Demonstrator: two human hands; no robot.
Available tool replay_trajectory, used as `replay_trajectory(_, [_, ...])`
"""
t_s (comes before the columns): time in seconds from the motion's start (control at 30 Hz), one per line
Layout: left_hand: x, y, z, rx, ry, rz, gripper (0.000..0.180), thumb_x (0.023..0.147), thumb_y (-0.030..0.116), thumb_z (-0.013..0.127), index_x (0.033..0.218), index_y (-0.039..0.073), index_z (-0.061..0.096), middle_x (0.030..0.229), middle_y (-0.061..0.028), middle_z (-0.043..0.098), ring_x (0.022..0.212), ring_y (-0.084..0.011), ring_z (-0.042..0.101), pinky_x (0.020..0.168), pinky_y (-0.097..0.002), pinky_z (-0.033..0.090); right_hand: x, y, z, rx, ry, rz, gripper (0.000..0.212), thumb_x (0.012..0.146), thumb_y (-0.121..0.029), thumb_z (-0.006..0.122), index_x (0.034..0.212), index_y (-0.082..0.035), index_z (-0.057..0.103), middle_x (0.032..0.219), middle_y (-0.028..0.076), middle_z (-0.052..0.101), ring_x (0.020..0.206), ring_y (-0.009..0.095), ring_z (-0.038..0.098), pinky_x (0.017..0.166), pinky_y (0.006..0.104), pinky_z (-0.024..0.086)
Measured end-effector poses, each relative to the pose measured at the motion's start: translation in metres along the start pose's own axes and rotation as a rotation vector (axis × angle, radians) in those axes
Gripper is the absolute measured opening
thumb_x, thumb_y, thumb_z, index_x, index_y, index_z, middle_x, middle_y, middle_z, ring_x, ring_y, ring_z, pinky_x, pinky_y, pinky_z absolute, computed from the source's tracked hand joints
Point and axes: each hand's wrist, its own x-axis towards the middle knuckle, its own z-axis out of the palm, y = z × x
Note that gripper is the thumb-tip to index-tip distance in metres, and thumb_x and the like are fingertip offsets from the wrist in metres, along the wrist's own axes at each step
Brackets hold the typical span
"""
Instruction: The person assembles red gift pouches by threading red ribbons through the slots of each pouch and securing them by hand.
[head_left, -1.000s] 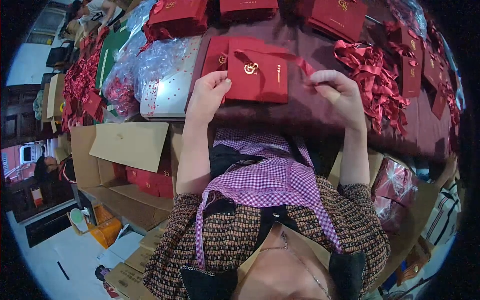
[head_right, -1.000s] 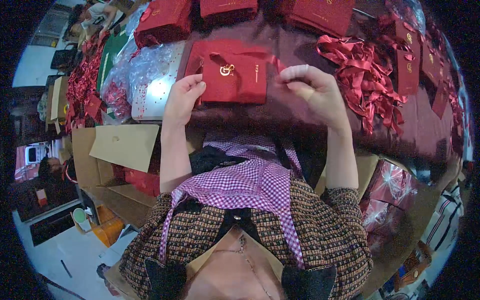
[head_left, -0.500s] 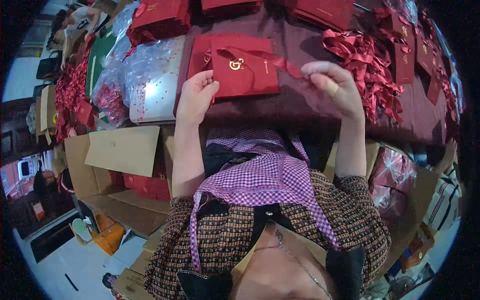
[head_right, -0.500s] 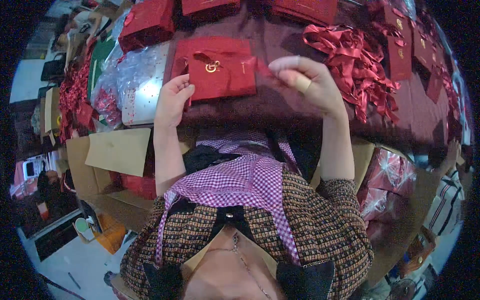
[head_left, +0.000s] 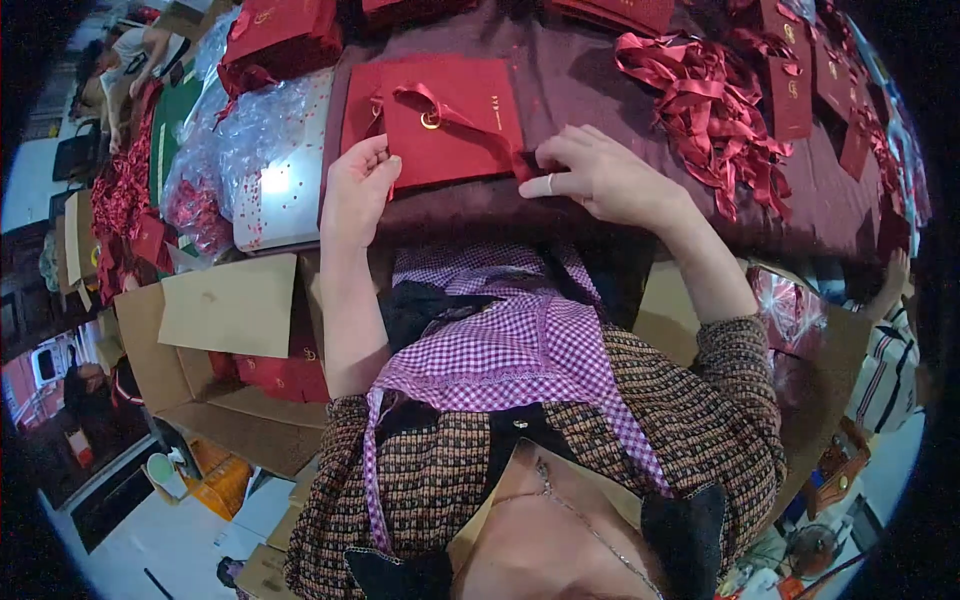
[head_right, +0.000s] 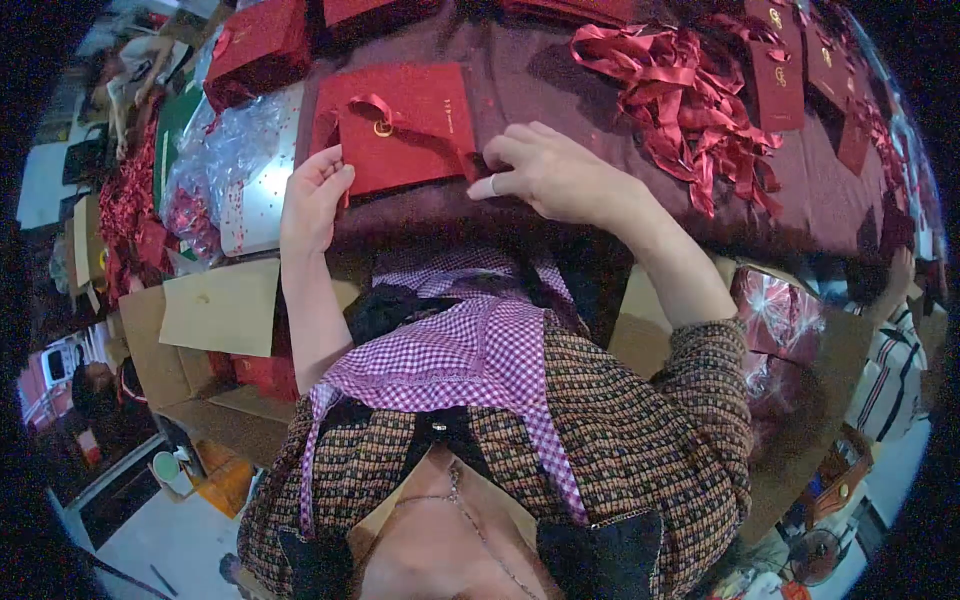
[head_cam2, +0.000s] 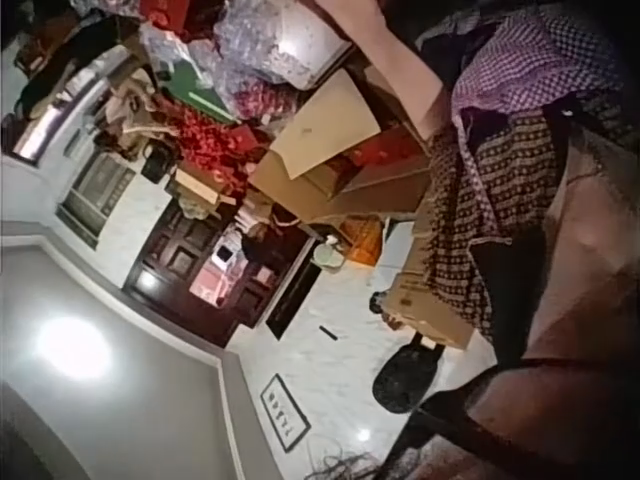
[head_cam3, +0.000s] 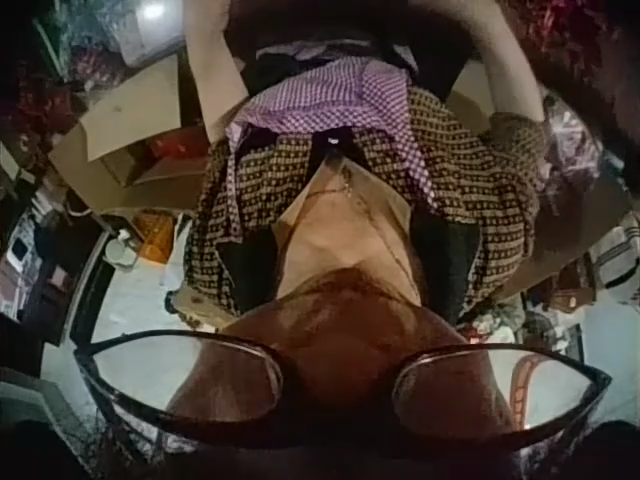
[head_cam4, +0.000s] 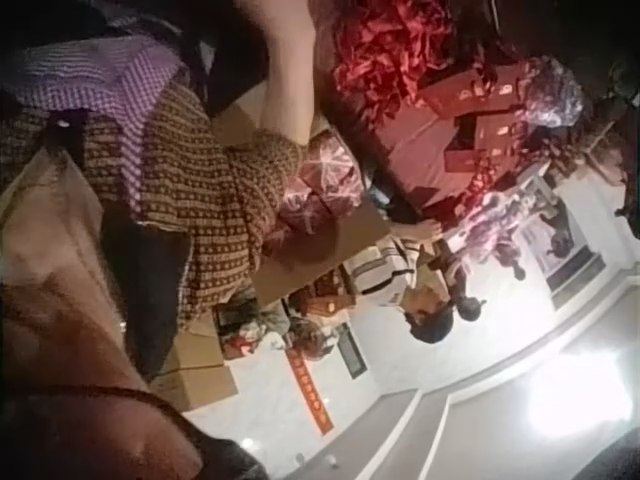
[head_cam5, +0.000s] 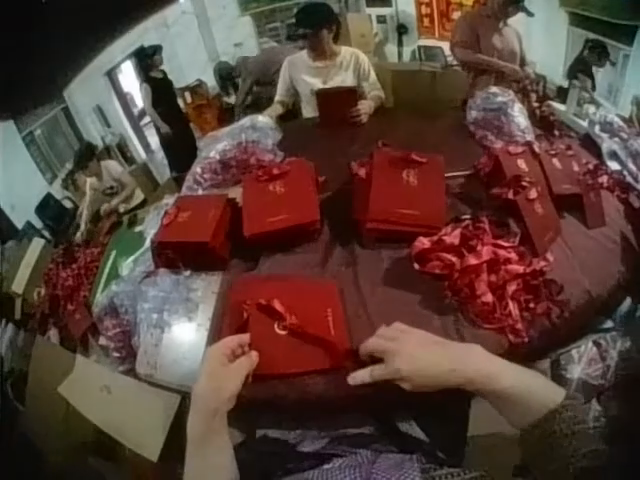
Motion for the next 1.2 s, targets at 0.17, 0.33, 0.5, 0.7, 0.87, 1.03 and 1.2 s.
replay_trajectory(0.17, [-0.004, 0.0, 0.003, -0.002, 0.031, 0.009, 0.028, 0.084, 0.0, 0.058, 0.112, -0.003, 0.061, 0.081, 0.0026, 0.058, 0.067, -0.0035, 0.051, 0.057, -0.0177, 0.04, 0.001, 0.004, 0.002, -0.118, -0.018, -0.021, 0.02, 0.073, -0.007, 0.065, 0.093, -0.01, 0.061, 0.099, 0.008, 0.055, 0.094, 0.029, 0.052, 0.083, 0.0378, 0.042])
replay_trajectory(0.33, [-0.005, -0.002, 0.001, -0.031, -0.005, -0.009, 0.027, 0.083, 0.0, 0.06, 0.111, -0.004, 0.06, 0.079, 0.0028, 0.059, 0.065, -0.0034, 0.051, 0.056, -0.0177, 0.04, 0.017, -0.002, 0.003, -0.014, 0.255, 0.022, 0.017, 0.073, -0.014, 0.069, 0.085, -0.01, 0.058, 0.099, 0.009, 0.056, 0.095, 0.03, 0.052, 0.083, 0.0395, 0.041])
replay_trajectory(0.5, [-0.007, 0.008, 0.012, -0.024, -0.029, 0.011, 0.027, 0.084, 0.001, 0.061, 0.11, -0.004, 0.06, 0.079, 0.0024, 0.059, 0.066, -0.0029, 0.051, 0.057, -0.0178, 0.041, 0.058, -0.009, 0.032, 0.065, 0.514, 0.049, 0.015, 0.074, -0.014, 0.07, 0.083, -0.011, 0.059, 0.09, 0.005, 0.058, 0.09, 0.027, 0.054, 0.081, 0.0378, 0.04])
replay_trajectory(0.7, [-0.015, 0.017, 0.018, 0.046, -0.005, 0.08, 0.022, 0.084, 0.001, 0.06, 0.105, -0.004, 0.061, 0.079, 0.0021, 0.058, 0.068, -0.0035, 0.051, 0.06, -0.0184, 0.042, 0.083, -0.015, 0.062, 0.119, 0.61, 0.127, 0.013, 0.076, -0.013, 0.068, 0.084, -0.009, 0.059, 0.084, 0.005, 0.059, 0.086, 0.026, 0.055, 0.078, 0.0378, 0.039])
replay_trajectory(0.87, [-0.015, 0.017, 0.02, 0.076, -0.02, 0.069, 0.021, 0.085, 0.002, 0.06, 0.104, -0.004, 0.06, 0.079, 0.0019, 0.057, 0.067, -0.0035, 0.05, 0.059, -0.0187, 0.041, 0.08, -0.02, 0.063, 0.109, 0.608, 0.167, 0.013, 0.075, -0.014, 0.068, 0.084, -0.009, 0.059, 0.079, 0.005, 0.059, 0.082, 0.026, 0.055, 0.076, 0.0376, 0.039])
replay_trajectory(1.03, [-0.016, 0.018, 0.023, 0.089, -0.024, 0.065, 0.02, 0.085, 0.002, 0.061, 0.103, -0.004, 0.059, 0.079, 0.0022, 0.056, 0.066, -0.0034, 0.049, 0.057, -0.0189, 0.041, 0.078, -0.023, 0.063, 0.104, 0.607, 0.166, 0.012, 0.075, -0.013, 0.068, 0.082, -0.009, 0.059, 0.077, 0.005, 0.059, 0.079, 0.026, 0.055, 0.075, 0.0372, 0.038])
replay_trajectory(1.2, [-0.019, 0.024, 0.029, 0.025, -0.02, 0.065, 0.018, 0.085, 0.001, 0.06, 0.103, -0.003, 0.06, 0.079, 0.0031, 0.056, 0.066, -0.0027, 0.049, 0.056, -0.0182, 0.04, 0.077, -0.026, 0.064, 0.055, 0.616, 0.16, 0.013, 0.075, -0.011, 0.068, 0.081, -0.007, 0.057, 0.079, 0.006, 0.06, 0.079, 0.026, 0.056, 0.076, 0.0376, 0.038])
